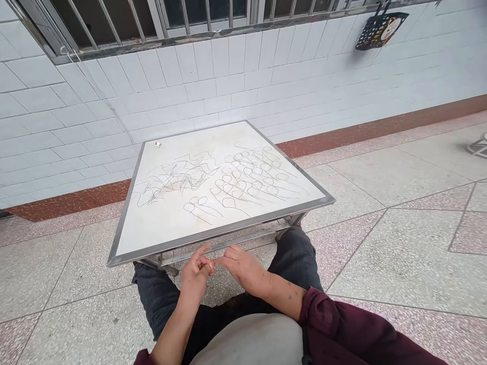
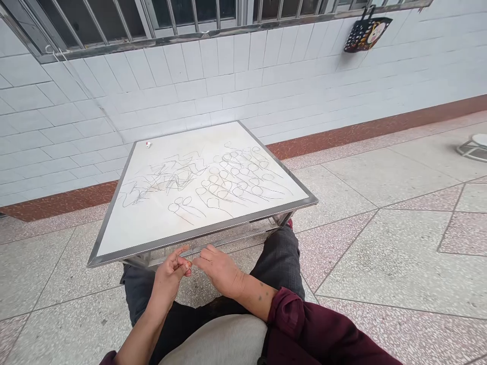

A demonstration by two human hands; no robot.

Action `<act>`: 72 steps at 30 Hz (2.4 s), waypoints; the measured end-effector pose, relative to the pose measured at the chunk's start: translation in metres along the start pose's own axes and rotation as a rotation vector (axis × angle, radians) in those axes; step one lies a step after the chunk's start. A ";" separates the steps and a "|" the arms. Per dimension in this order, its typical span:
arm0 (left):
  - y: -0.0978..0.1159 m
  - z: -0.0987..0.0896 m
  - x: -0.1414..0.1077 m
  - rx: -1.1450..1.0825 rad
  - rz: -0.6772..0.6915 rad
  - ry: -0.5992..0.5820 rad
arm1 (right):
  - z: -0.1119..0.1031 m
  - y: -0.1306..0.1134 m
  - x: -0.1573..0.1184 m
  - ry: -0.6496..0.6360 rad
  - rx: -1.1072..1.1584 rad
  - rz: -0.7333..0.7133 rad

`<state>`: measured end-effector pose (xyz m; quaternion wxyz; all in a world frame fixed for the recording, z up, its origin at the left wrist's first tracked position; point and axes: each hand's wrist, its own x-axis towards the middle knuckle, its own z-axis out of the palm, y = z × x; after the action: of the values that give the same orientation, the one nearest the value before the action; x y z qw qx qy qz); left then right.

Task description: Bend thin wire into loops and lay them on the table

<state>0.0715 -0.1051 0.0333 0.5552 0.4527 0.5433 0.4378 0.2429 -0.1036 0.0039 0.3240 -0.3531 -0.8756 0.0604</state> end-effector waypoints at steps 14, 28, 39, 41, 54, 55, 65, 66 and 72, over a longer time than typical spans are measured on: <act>-0.001 -0.011 -0.001 0.089 0.027 0.034 | -0.011 0.009 -0.007 0.112 -0.133 -0.008; 0.034 -0.022 0.000 0.174 0.061 -0.057 | -0.054 0.016 -0.012 0.066 0.141 0.164; 0.074 0.000 -0.009 0.653 0.350 -0.253 | -0.055 -0.014 0.047 0.063 0.767 0.587; 0.070 0.005 -0.010 0.512 0.332 -0.202 | -0.050 -0.016 0.046 0.142 0.871 0.646; 0.056 0.023 -0.021 -0.170 0.218 0.050 | -0.048 -0.023 0.042 0.310 1.198 0.704; 0.056 0.022 -0.022 -0.165 0.223 0.065 | -0.048 -0.023 0.042 0.307 1.211 0.713; 0.045 0.017 -0.024 -0.191 0.243 0.014 | -0.050 -0.026 0.042 0.242 1.478 0.826; 0.045 0.017 -0.025 -0.199 0.245 0.005 | -0.049 -0.027 0.042 0.239 1.490 0.835; 0.044 0.017 -0.025 -0.198 0.220 0.009 | -0.047 -0.028 0.042 0.247 1.422 0.842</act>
<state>0.0885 -0.1211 0.0817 0.5434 0.4503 0.4472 0.5494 0.2324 -0.1022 0.0718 0.5136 -0.3664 -0.3818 0.6754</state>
